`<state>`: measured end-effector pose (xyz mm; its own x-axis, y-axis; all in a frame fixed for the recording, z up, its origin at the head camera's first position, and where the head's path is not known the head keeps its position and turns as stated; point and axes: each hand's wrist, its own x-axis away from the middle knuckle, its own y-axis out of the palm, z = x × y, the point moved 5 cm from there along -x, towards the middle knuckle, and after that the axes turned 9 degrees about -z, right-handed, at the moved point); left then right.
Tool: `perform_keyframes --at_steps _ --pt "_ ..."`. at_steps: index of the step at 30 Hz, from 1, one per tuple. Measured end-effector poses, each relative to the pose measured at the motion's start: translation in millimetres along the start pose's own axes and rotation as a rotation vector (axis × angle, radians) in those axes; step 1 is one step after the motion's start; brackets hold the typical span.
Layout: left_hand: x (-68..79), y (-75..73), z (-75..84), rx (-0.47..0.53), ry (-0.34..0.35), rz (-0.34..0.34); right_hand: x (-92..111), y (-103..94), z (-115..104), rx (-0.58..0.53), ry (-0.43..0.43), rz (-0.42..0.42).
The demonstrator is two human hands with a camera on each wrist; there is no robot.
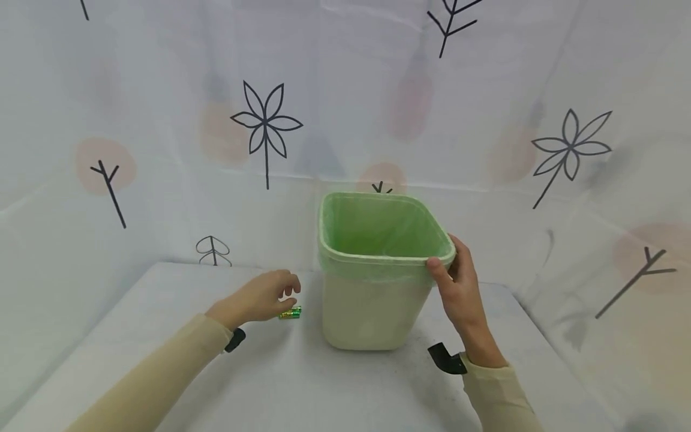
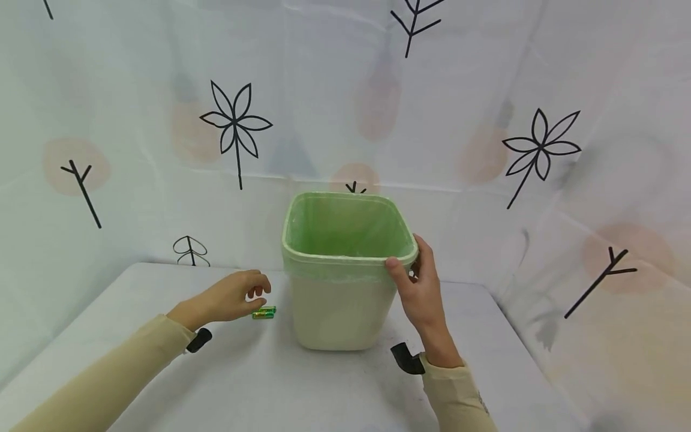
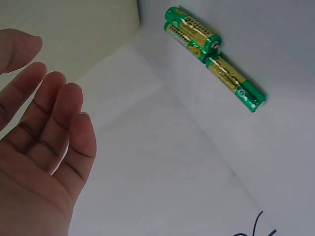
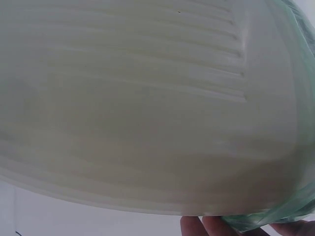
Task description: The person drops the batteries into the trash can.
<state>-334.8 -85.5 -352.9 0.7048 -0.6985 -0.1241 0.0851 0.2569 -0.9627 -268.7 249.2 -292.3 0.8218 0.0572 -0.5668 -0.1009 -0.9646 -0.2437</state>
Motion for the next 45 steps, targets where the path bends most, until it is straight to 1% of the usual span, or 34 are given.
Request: perform_keyframes --at_steps 6,9,18,23,27,31,35,40,45 --pt "0.3 16.6 -10.0 0.024 -0.019 -0.027 0 -0.1 0 0.006 -0.005 0.001" --pt "-0.6 24.5 -15.8 0.038 -0.055 -0.047 0 -0.1 0 0.009 -0.007 -0.001" --pt "-2.9 48.6 -29.5 0.081 -0.115 -0.092 -1 1.5 0 -0.001 -0.005 0.001" --pt "-4.4 60.2 -34.7 0.093 -0.124 -0.102 0 1.4 0 0.008 0.003 0.0" --pt "-5.9 66.4 -38.1 0.09 -0.139 -0.107 0 1.4 0 0.01 0.0 -0.003" --pt "-7.4 72.2 -41.8 0.054 -0.151 -0.114 -1 1.3 0 0.005 -0.005 -0.003" --pt "-8.1 73.5 -42.3 0.044 -0.158 -0.112 -1 0.6 0 0.008 -0.007 0.001" --pt "-6.7 73.5 -40.5 0.091 -0.174 -0.118 -1 0.2 1 0.021 -0.006 0.002" --pt "-5.7 77.7 -39.3 0.134 -0.153 -0.132 -1 -0.1 1 0.021 -0.002 0.005"
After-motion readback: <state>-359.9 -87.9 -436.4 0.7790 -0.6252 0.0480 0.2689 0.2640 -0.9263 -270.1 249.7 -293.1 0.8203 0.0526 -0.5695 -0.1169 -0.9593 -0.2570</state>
